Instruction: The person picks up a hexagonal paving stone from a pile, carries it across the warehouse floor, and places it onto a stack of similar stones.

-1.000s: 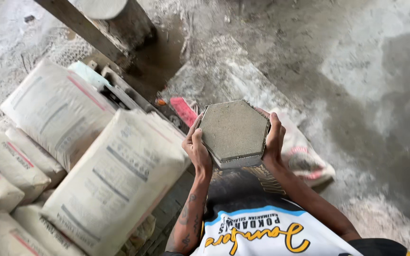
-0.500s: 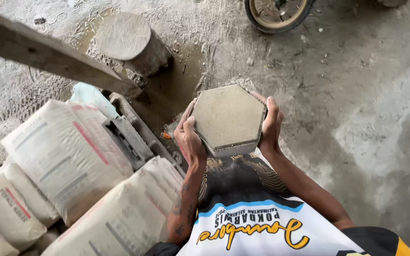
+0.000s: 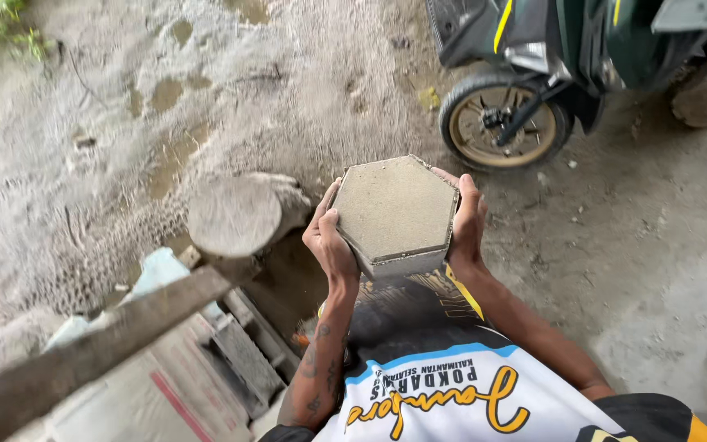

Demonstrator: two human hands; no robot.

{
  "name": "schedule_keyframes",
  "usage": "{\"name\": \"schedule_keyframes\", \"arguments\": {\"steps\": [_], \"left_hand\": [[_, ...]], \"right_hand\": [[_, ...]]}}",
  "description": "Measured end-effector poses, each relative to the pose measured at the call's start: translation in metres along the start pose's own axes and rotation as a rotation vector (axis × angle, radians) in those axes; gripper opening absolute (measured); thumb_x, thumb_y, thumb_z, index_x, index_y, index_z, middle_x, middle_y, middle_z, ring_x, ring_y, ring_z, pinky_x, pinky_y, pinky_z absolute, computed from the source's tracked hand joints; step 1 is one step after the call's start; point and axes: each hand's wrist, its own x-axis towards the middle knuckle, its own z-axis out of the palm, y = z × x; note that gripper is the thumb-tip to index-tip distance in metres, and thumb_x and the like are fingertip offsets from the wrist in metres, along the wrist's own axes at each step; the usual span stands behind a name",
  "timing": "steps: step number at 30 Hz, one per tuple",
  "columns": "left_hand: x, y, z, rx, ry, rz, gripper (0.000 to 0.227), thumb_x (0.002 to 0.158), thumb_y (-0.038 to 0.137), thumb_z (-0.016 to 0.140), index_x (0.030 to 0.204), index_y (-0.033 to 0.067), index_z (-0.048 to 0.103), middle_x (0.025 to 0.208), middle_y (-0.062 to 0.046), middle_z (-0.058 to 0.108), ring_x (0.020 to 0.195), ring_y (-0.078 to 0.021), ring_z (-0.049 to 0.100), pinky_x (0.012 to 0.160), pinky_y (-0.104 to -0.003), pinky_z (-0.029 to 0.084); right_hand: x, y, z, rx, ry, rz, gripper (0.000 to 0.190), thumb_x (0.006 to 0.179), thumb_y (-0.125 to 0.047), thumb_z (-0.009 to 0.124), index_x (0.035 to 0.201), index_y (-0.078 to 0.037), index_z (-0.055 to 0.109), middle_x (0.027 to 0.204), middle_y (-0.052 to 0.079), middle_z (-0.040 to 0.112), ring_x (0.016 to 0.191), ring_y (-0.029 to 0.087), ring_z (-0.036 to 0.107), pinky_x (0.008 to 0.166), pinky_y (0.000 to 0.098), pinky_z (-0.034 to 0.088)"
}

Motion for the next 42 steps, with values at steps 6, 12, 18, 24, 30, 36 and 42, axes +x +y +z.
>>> {"name": "schedule_keyframes", "arguments": {"steps": [6,12,18,24,30,36,42], "left_hand": [[0.195,-0.016,0.115,-0.024,0.006,0.002,0.046,0.089,0.013,0.049,0.129,-0.0032,0.068,0.126,-0.028,0.068,0.121,-0.0335,0.064,0.114,-0.051,0.038],[0.366,0.023,0.203,-0.058,0.121,-0.047,0.048,0.091,0.013,0.047,0.132,-0.005,0.064,0.127,-0.031,0.066,0.118,-0.036,0.064,0.112,-0.052,0.04],[0.552,0.02,0.271,-0.048,0.216,-0.014,0.047,0.086,0.011,0.049,0.125,-0.005,0.069,0.123,-0.027,0.069,0.117,-0.0306,0.065,0.109,-0.045,0.046],[0.766,0.042,0.342,-0.216,0.201,-0.037,0.05,0.085,0.012,0.05,0.126,-0.0122,0.064,0.124,-0.033,0.065,0.115,-0.034,0.062,0.109,-0.047,0.045],[0.948,0.064,0.413,-0.139,0.127,-0.099,0.049,0.084,0.01,0.05,0.125,-0.0109,0.066,0.124,-0.033,0.066,0.115,-0.0331,0.065,0.109,-0.045,0.047],[1.112,0.082,0.531,0.046,0.058,-0.156,0.04,0.096,0.021,0.048,0.117,-0.0018,0.074,0.119,-0.02,0.073,0.109,-0.0228,0.067,0.106,-0.037,0.048],[1.277,0.087,0.667,0.19,-0.058,-0.222,0.038,0.096,0.02,0.051,0.12,0.0027,0.074,0.125,-0.019,0.071,0.118,-0.0213,0.064,0.111,-0.038,0.045]], "right_hand": [[0.186,-0.09,0.109,0.058,-0.065,-0.036,0.059,0.102,-0.054,0.041,0.122,-0.009,0.074,0.113,0.021,0.071,0.099,0.029,0.063,0.102,0.0424,0.045],[0.354,-0.155,0.214,0.072,-0.144,-0.051,0.059,0.103,-0.05,0.04,0.119,-0.006,0.076,0.106,0.023,0.073,0.093,0.031,0.066,0.099,0.0428,0.047],[0.515,-0.204,0.334,0.04,-0.224,-0.031,0.054,0.101,-0.047,0.041,0.117,-0.009,0.077,0.115,0.018,0.074,0.106,0.025,0.066,0.102,0.0381,0.048],[0.682,-0.249,0.477,0.018,-0.226,-0.048,0.059,0.103,-0.053,0.039,0.121,-0.01,0.076,0.113,0.019,0.072,0.105,0.026,0.064,0.102,0.0384,0.045],[0.806,-0.318,0.574,0.045,-0.113,0.04,0.058,0.105,-0.049,0.04,0.122,-0.006,0.076,0.117,0.024,0.072,0.103,0.031,0.067,0.101,0.0406,0.045],[0.959,-0.374,0.647,0.118,0.008,0.122,0.057,0.102,-0.048,0.042,0.118,-0.005,0.077,0.113,0.024,0.073,0.104,0.03,0.068,0.101,0.0391,0.046],[1.141,-0.423,0.714,0.158,0.111,0.183,0.057,0.101,-0.048,0.044,0.118,-0.005,0.077,0.113,0.026,0.071,0.103,0.03,0.062,0.099,0.041,0.045]]}}
